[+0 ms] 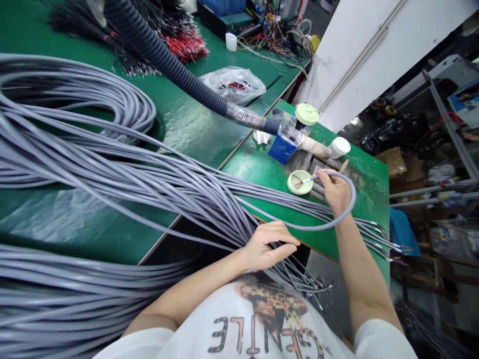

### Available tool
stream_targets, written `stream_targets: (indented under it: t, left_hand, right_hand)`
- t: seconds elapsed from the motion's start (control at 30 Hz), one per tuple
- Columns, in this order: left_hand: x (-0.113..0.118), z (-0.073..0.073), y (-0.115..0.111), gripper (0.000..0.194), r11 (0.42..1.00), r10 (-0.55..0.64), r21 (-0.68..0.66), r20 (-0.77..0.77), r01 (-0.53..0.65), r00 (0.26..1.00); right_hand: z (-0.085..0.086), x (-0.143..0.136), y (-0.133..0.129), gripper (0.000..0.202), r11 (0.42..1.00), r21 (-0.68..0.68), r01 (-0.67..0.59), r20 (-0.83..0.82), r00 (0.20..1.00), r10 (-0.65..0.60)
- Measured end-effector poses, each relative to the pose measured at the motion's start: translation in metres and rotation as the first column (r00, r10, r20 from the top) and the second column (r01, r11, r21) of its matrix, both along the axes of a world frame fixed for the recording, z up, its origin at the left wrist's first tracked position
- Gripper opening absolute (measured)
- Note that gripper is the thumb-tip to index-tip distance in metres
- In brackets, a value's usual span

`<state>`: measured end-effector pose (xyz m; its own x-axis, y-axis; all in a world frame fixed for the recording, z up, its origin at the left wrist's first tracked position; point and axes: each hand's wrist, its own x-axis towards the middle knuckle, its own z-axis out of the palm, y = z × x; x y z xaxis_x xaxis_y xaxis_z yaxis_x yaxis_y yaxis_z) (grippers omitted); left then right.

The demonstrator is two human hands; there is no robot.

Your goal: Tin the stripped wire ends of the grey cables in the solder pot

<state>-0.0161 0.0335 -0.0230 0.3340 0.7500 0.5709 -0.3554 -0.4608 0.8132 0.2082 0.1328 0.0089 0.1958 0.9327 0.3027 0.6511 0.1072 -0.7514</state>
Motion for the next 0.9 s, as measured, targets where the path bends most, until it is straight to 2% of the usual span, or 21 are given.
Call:
stream_targets:
  t: [0.13,0.23,0.33,0.43,0.53,0.7,0.9]
  left_hand:
    - [0.000,-0.002,0.000,0.012,1.000,-0.008,0.005,0.003,0.008,1.000]
    - [0.000,-0.002,0.000,0.013,1.000,-0.024,0.017,0.004,0.024,1.000]
    - [-0.001,-0.001,0.001,0.012,0.999,-0.029,0.021,0.010,0.029,1.000]
    - [-0.001,-0.001,0.002,0.011,0.999,-0.035,0.017,0.008,0.035,0.999]
    - [-0.001,-0.002,0.002,0.012,0.999,-0.041,0.011,-0.008,0.041,0.999]
    - [0.000,-0.002,0.003,0.014,0.999,-0.047,0.007,-0.023,0.047,0.999]
    - [0.001,0.000,0.004,0.013,0.999,-0.048,-0.004,-0.047,0.048,0.998]
  right_hand:
    - [0.009,-0.004,-0.002,0.027,0.999,0.030,0.014,0.056,0.998,-0.015]
    - [0.019,-0.003,-0.008,0.024,0.990,0.132,0.040,0.058,0.997,-0.048]
    - [0.030,0.007,-0.013,0.023,0.966,0.248,0.068,0.087,0.992,-0.092]
    - [0.035,0.025,-0.012,0.024,0.948,0.301,0.103,0.119,0.982,-0.145]
    - [0.030,0.047,-0.003,0.026,0.940,0.311,0.144,0.118,0.975,-0.188]
    - [0.012,0.077,0.015,0.023,0.941,0.290,0.175,0.126,0.968,-0.219]
    - [-0.002,0.090,0.024,0.026,0.954,0.219,0.206,0.168,0.955,-0.245]
